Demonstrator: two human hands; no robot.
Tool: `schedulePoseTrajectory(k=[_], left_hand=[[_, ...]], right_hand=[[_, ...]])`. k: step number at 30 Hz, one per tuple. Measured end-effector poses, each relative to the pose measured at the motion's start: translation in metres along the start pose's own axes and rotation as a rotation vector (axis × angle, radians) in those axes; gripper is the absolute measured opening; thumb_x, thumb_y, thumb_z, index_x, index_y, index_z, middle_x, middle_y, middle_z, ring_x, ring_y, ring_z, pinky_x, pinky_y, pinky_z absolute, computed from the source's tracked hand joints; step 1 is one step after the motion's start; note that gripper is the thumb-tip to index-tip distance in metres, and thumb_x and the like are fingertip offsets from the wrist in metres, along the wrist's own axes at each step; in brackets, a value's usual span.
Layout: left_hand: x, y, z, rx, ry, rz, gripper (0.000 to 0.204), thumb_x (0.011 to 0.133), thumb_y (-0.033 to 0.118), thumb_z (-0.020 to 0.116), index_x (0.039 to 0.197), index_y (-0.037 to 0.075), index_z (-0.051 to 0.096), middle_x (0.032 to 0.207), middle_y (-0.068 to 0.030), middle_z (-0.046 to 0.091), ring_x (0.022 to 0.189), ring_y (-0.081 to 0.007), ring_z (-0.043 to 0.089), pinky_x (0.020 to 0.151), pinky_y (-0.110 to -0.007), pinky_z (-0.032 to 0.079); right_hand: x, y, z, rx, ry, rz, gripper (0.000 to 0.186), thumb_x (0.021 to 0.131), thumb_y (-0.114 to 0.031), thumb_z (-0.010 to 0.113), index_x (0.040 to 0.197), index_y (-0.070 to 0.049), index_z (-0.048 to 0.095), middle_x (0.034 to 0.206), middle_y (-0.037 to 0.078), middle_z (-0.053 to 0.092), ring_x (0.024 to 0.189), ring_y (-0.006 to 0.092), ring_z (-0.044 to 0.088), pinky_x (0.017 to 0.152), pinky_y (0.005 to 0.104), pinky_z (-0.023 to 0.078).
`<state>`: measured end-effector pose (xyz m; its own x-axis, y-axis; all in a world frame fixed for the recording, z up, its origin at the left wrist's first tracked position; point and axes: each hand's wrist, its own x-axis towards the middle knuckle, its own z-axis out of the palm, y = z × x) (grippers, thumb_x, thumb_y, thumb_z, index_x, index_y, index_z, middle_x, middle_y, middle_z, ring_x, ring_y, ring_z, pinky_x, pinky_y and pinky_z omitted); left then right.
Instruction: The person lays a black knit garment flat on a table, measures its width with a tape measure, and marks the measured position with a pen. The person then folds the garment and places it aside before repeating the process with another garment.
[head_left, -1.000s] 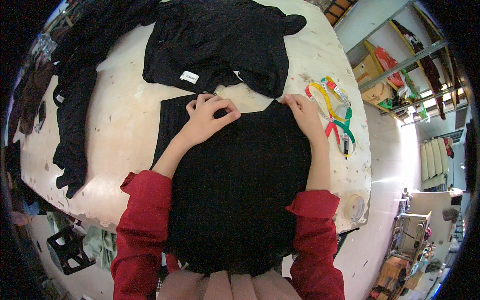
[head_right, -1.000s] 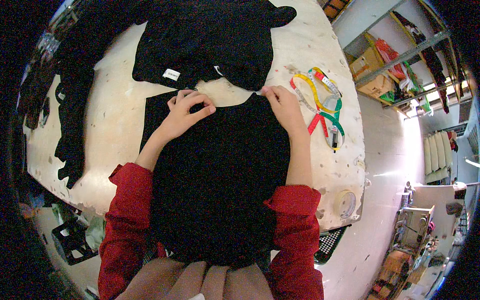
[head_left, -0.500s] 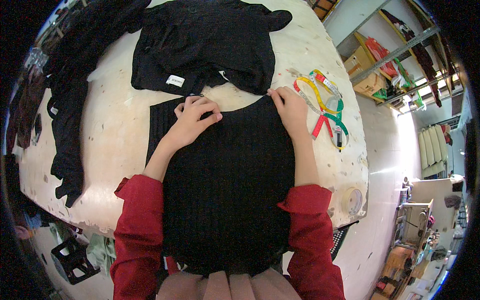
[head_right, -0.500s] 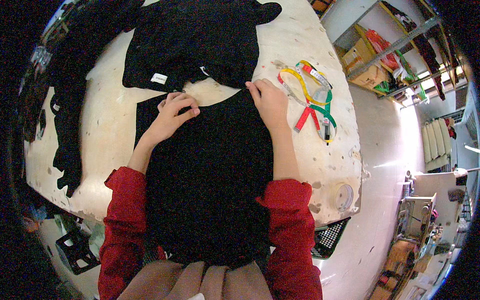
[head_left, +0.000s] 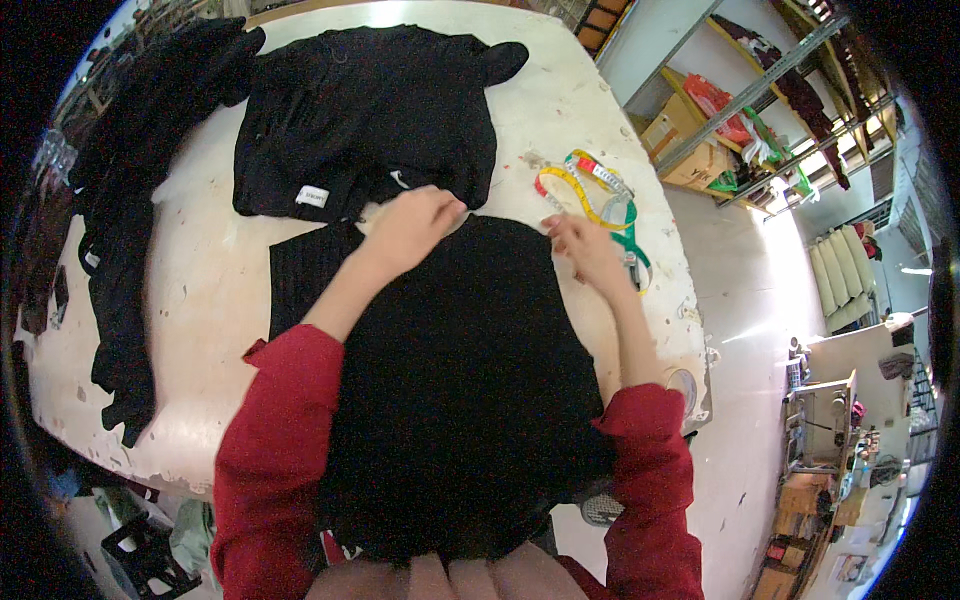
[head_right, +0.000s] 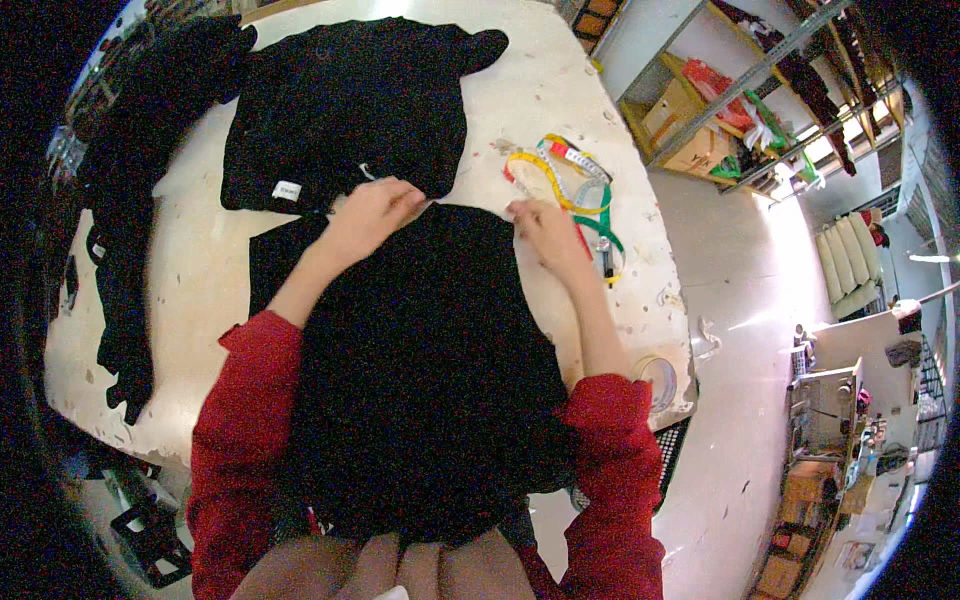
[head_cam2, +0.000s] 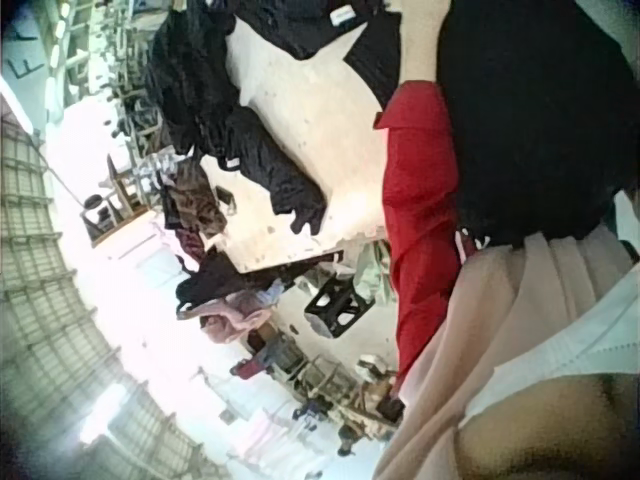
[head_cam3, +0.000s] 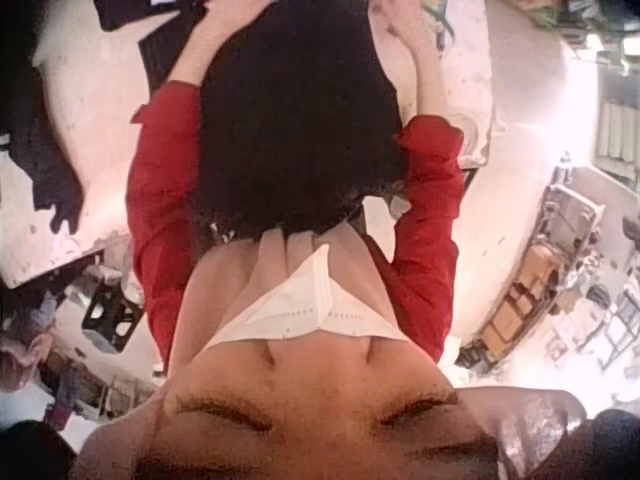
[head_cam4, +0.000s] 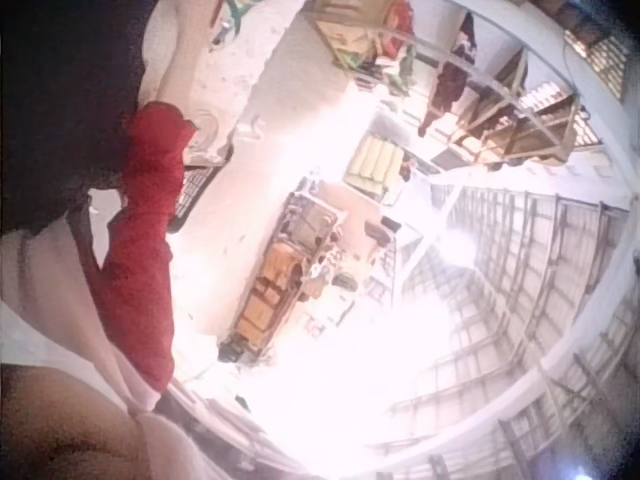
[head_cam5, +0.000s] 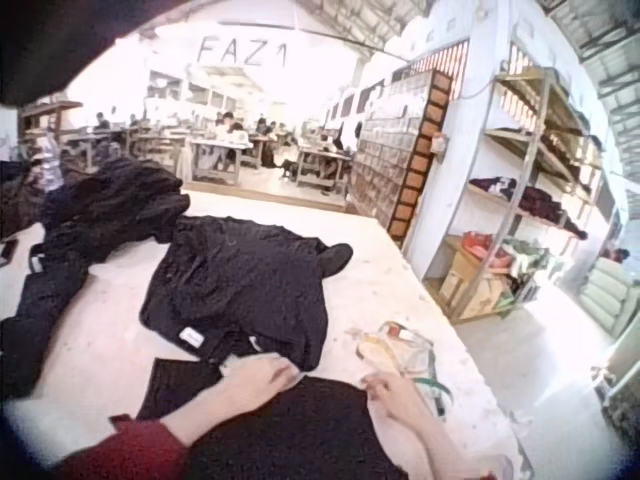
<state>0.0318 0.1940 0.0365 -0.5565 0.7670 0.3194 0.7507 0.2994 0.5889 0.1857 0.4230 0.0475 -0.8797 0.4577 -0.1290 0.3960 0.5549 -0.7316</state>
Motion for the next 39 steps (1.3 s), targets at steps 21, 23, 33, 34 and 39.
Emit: schedulePoseTrajectory(k=[21,23,33,34,39], left_hand=[[0.005,-0.004,0.029,-0.559,-0.134,-0.181,0.025,0.085,0.014,0.073,0.104,0.0,0.064,0.096,-0.0083,0.069,0.095,-0.0171,0.066,0.086,-0.031,0.05],[0.004,-0.013,0.035,-0.571,-0.132,-0.187,0.025,0.085,0.015,0.072,0.103,0.0,0.064,0.096,-0.0084,0.069,0.095,-0.0178,0.066,0.086,-0.031,0.05],[0.004,-0.011,0.033,-0.552,-0.099,-0.187,0.028,0.087,0.019,0.071,0.106,-0.001,0.065,0.094,-0.0093,0.068,0.093,-0.0165,0.065,0.085,-0.029,0.049],[0.004,-0.012,0.034,-0.538,-0.104,-0.183,0.027,0.087,0.018,0.071,0.106,-0.001,0.065,0.094,-0.0091,0.068,0.092,-0.0162,0.065,0.085,-0.029,0.049],[0.005,-0.015,0.033,-0.428,-0.124,-0.163,0.026,0.087,0.018,0.071,0.104,0.0,0.065,0.093,-0.0079,0.069,0.088,-0.015,0.065,0.087,-0.029,0.048]], right_hand=[[-0.021,0.023,0.025,0.243,0.313,-0.339,0.023,0.074,-0.008,0.079,0.091,-0.002,0.065,0.084,0.005,0.064,0.078,0.0141,0.06,0.074,0.0272,0.049],[-0.02,0.022,0.027,0.226,0.319,-0.347,0.023,0.073,-0.008,0.08,0.09,-0.003,0.065,0.082,0.005,0.063,0.076,0.0144,0.059,0.072,0.0273,0.049],[-0.021,0.015,0.019,0.145,0.308,-0.35,0.023,0.072,-0.005,0.081,0.087,-0.002,0.064,0.084,0.002,0.062,0.073,0.0096,0.055,0.068,0.0234,0.046],[-0.021,0.015,0.019,0.141,0.312,-0.356,0.022,0.072,-0.006,0.082,0.086,-0.002,0.065,0.083,0.002,0.063,0.072,0.0097,0.055,0.068,0.0234,0.045],[-0.022,0.013,0.019,0.11,0.336,-0.374,0.021,0.072,-0.008,0.082,0.082,-0.002,0.065,0.078,0.002,0.064,0.072,0.0103,0.056,0.067,0.0242,0.046]])
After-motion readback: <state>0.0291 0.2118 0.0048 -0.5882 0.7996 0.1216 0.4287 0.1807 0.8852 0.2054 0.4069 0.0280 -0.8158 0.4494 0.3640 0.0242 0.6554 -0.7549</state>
